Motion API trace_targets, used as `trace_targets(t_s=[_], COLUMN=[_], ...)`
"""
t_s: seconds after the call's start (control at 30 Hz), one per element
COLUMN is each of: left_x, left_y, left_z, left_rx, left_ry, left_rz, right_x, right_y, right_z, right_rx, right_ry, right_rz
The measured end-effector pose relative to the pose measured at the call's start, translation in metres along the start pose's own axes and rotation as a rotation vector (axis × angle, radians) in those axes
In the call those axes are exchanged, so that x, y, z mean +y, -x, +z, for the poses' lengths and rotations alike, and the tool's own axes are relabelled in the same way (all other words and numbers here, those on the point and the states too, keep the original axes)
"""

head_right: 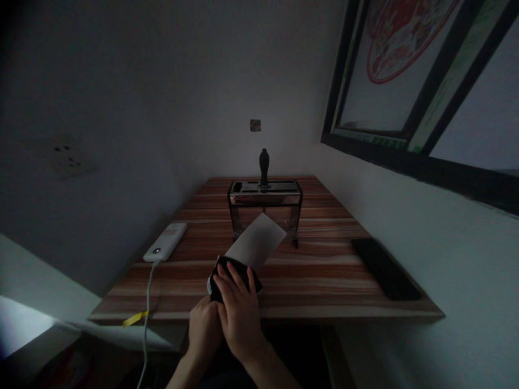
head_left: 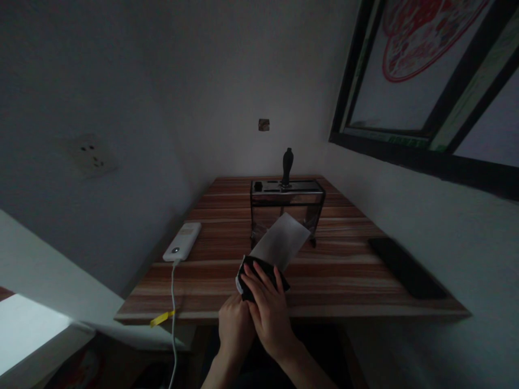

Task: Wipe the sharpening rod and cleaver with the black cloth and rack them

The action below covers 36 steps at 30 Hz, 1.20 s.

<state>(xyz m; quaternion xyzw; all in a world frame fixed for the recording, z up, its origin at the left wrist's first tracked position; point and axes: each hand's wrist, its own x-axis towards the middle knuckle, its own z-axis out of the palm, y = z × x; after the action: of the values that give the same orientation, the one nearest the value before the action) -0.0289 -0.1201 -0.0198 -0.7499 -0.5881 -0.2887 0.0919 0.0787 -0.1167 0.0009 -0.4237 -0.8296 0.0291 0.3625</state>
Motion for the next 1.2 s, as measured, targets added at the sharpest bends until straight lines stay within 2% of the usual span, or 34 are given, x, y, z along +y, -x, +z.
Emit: trace_targets(t_s=[0.2,0.33,0.57,0.93,1.2], left_x=[0.000,-0.001,-0.001,0.002,0.005], left_y=[0.000,0.001,0.000,-0.003,-0.004], left_z=[0.001,0.002,0.001,0.001,-0.003], left_rx=[0.028,0.005,-0.017,-0.088,-0.036], left_ry=[-0.005,-0.012,-0.009,-0.005,-0.014], left_rz=[0.030,0.016,-0.001,-0.074,-0.051], right_x=[0.001,0.001,0.002,0.023,0.053], right_y=[0.002,0.002,-0.002,-0.022,-0.040], right_z=[-0.003,-0.005,-0.009,-0.017,-0.036], right_rx=[-0.018,-0.072,-0.095,0.019,0.122], right_ry=[-0.068,-0.091,-0.057,0.118,0.214], right_rz=[-0.012,-0.027,-0.047,-0.018,0.032])
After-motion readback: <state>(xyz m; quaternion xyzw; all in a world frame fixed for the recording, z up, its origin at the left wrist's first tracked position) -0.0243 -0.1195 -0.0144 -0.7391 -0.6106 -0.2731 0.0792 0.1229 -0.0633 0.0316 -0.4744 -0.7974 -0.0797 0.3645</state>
